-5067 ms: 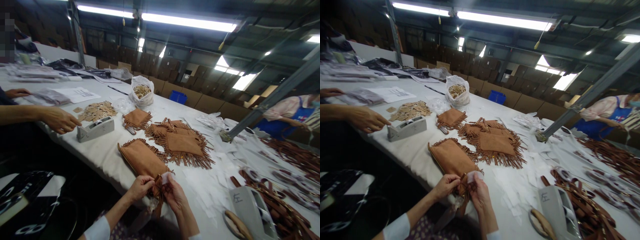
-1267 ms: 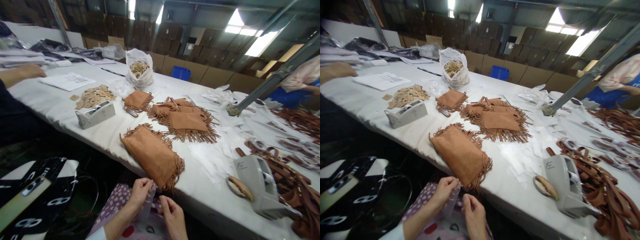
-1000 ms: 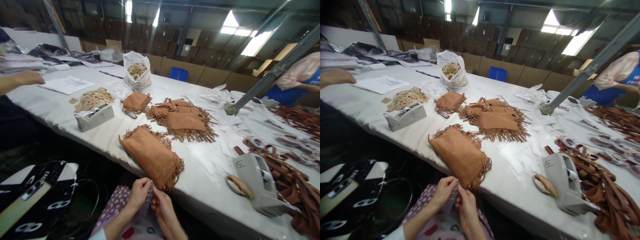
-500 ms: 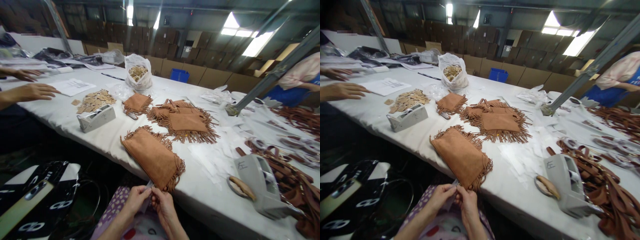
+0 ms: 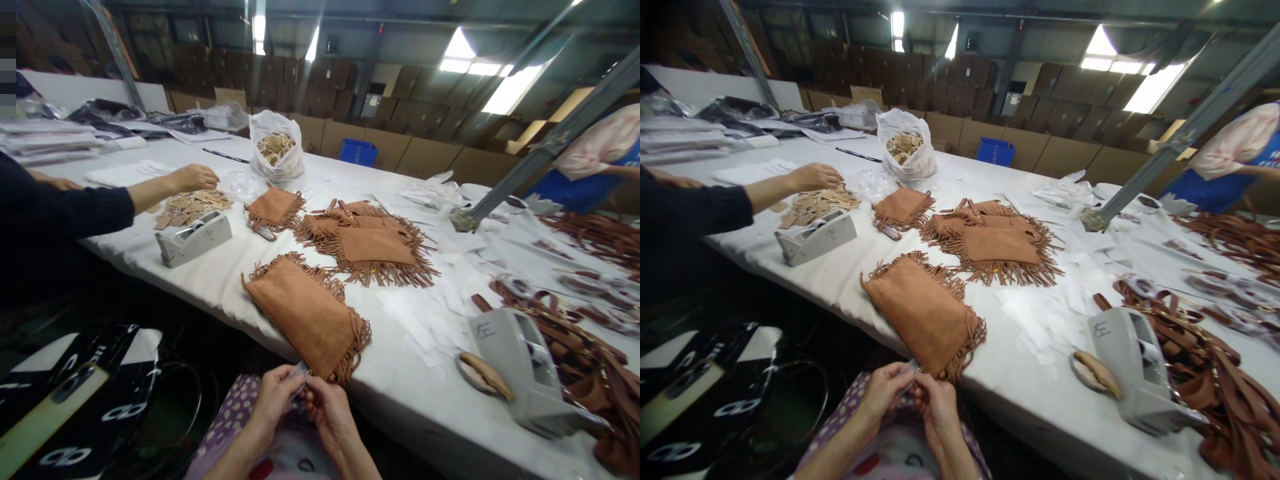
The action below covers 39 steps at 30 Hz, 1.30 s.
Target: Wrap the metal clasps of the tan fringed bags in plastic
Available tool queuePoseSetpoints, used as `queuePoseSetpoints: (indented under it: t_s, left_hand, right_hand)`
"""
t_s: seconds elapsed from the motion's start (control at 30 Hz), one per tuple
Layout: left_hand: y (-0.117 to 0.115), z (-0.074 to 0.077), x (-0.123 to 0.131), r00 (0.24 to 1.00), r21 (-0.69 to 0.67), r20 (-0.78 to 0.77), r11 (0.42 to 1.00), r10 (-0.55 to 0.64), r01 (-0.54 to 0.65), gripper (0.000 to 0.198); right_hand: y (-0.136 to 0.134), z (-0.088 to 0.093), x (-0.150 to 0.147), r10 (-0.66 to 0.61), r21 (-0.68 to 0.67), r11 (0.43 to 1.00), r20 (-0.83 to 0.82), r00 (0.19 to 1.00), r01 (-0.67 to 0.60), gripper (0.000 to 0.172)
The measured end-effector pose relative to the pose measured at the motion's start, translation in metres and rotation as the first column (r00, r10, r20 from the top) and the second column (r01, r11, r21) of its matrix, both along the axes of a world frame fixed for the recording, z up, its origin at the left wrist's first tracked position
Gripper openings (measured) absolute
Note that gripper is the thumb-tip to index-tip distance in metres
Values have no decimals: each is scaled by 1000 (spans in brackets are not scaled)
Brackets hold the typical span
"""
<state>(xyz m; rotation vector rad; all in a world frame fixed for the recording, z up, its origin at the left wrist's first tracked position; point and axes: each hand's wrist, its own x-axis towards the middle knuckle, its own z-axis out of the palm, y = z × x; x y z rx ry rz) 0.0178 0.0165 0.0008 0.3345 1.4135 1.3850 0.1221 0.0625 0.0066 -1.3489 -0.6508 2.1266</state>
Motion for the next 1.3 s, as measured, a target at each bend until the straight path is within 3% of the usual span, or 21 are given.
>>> queuePoseSetpoints:
  t_s: [0.13,0.27,0.33,0.4,0.47,0.6,0.73,0.93,1.03,1.17,1.3]
  left_hand:
    - [-6,-8,8,957,104,-275,993,90,-63,22]
    - [-22,-15,9,779,172,-627,969,-32,178,26]
    - [-29,-16,5,693,227,-719,922,-57,312,32]
    - [-33,-16,0,665,263,-745,897,-45,355,35]
    - [-33,-15,-4,698,264,-715,908,-43,326,33]
    - [-30,-8,-4,843,232,-533,947,-67,222,26]
    - [-27,2,4,938,214,-341,966,-63,143,23]
    - [-22,6,12,1000,169,-23,986,18,-14,21]
    - [-23,2,12,998,134,64,990,25,-34,23]
    - [-26,6,4,995,156,72,986,-75,63,34]
    - [-22,16,-6,951,61,-209,967,-230,248,36]
  right_hand:
    - [-1,0,-2,-44,20,999,19,999,43,23]
    - [-1,-1,-2,-69,-21,997,0,998,69,22]
    - [-2,1,-2,-66,-42,997,-13,998,66,22]
    - [-4,5,-1,-64,-48,997,-53,997,61,22]
    - [-6,11,0,-79,-61,996,-118,990,72,23]
    - [-8,19,0,-46,-75,997,-174,984,34,27]
    - [-3,15,1,67,103,993,-76,995,-59,31]
    - [11,8,13,282,183,949,-116,953,-258,32]
    - [13,7,17,311,167,942,-120,943,-289,30]
    - [14,4,15,250,135,962,-95,964,-236,30]
    - [16,1,12,181,153,972,-24,983,-176,33]
